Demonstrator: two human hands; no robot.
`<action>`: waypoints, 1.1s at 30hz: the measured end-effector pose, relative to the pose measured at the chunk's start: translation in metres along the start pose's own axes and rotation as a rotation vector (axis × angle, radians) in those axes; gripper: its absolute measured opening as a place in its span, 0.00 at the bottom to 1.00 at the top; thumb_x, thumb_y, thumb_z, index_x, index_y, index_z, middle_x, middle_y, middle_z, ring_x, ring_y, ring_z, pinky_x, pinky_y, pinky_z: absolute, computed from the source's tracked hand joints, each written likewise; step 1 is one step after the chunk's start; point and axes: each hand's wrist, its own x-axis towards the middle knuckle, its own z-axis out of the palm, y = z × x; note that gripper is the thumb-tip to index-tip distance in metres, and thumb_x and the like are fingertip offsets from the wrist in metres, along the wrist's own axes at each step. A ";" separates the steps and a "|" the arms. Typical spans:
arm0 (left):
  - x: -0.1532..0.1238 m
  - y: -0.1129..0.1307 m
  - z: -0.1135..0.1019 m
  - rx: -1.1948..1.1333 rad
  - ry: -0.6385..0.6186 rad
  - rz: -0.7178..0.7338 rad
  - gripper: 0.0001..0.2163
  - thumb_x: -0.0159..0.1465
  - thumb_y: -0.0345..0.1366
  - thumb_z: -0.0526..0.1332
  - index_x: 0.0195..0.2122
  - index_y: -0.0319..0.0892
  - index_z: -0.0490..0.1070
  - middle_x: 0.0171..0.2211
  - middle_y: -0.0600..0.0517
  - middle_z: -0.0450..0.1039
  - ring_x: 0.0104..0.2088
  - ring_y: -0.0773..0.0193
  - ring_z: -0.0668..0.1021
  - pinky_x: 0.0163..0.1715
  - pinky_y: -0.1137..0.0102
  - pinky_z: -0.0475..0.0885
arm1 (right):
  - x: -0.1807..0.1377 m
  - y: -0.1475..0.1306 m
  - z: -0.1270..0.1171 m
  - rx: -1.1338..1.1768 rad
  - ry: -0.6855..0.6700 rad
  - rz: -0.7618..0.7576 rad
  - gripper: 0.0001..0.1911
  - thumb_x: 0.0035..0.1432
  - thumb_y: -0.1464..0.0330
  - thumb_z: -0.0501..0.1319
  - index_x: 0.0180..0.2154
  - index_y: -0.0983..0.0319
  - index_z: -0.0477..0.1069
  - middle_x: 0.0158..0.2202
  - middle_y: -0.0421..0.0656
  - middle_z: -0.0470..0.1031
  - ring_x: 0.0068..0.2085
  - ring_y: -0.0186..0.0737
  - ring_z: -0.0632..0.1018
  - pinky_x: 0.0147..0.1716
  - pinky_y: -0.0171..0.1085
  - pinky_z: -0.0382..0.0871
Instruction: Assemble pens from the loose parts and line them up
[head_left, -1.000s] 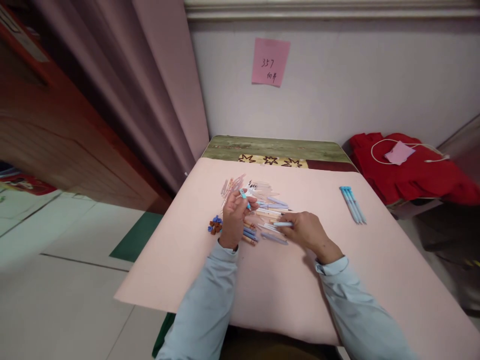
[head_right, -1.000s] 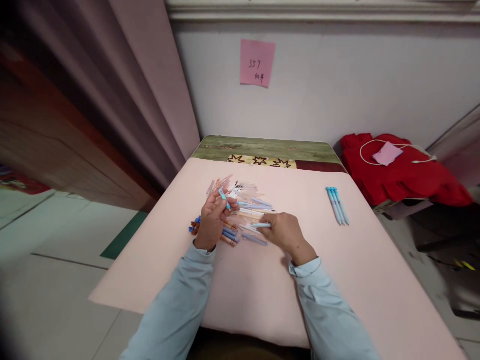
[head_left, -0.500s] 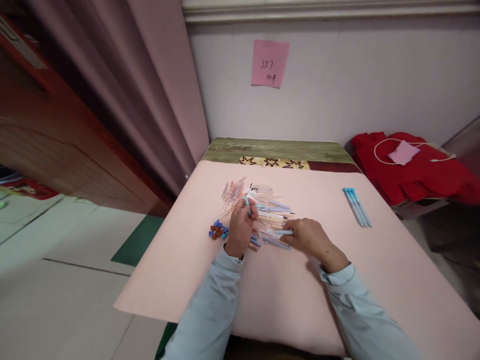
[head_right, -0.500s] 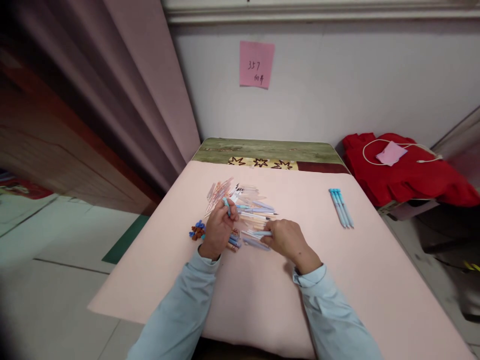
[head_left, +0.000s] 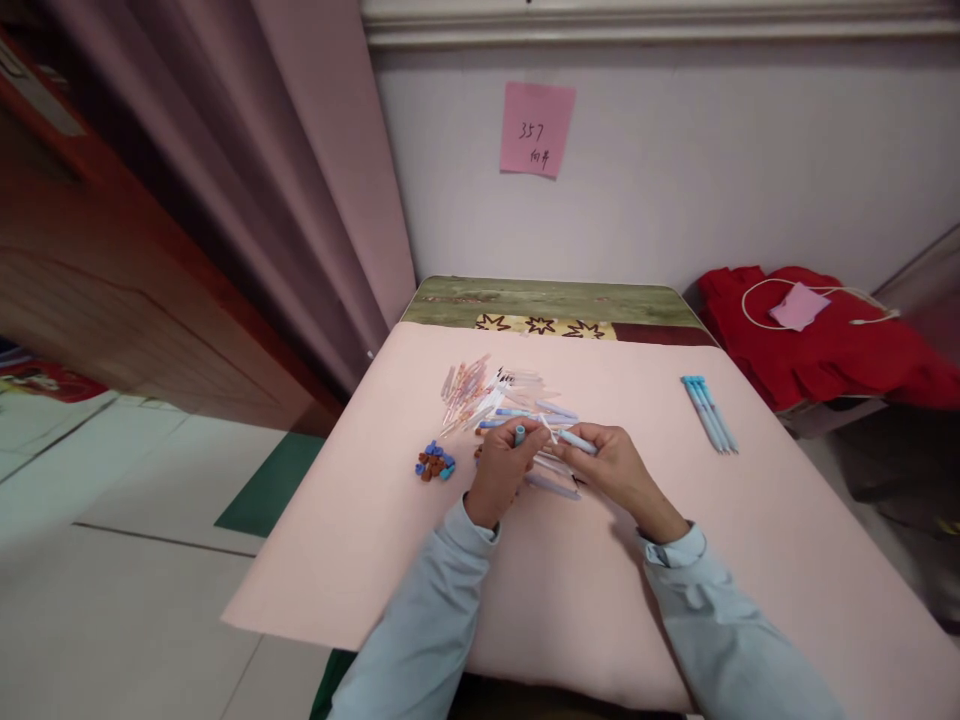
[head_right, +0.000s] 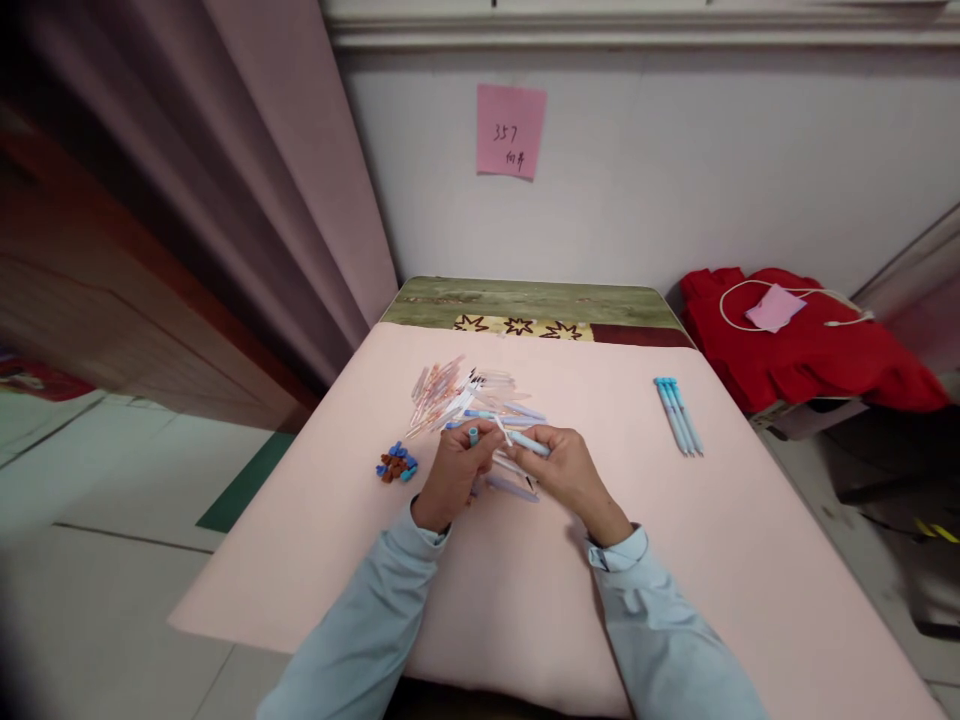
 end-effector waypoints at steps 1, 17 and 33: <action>-0.001 0.000 0.000 0.030 -0.002 0.007 0.15 0.56 0.47 0.68 0.30 0.39 0.73 0.17 0.61 0.55 0.17 0.75 0.57 0.18 0.75 0.51 | 0.000 0.001 0.002 0.002 -0.005 -0.004 0.19 0.49 0.53 0.69 0.28 0.64 0.74 0.20 0.35 0.65 0.22 0.29 0.61 0.21 0.31 0.53; 0.015 0.011 -0.026 -0.471 0.382 0.176 0.20 0.53 0.40 0.72 0.25 0.43 0.58 0.16 0.65 0.46 0.15 0.77 0.52 0.16 0.78 0.52 | -0.002 0.003 0.003 -0.010 -0.089 -0.088 0.18 0.62 0.53 0.59 0.35 0.61 0.70 0.22 0.35 0.66 0.22 0.31 0.60 0.22 0.32 0.52; 0.013 0.008 -0.020 -0.431 0.355 0.150 0.19 0.54 0.45 0.72 0.28 0.42 0.60 0.15 0.66 0.47 0.16 0.77 0.51 0.16 0.78 0.52 | -0.002 0.005 0.006 -0.008 -0.072 -0.086 0.16 0.59 0.55 0.62 0.31 0.62 0.70 0.19 0.35 0.64 0.21 0.29 0.61 0.21 0.31 0.52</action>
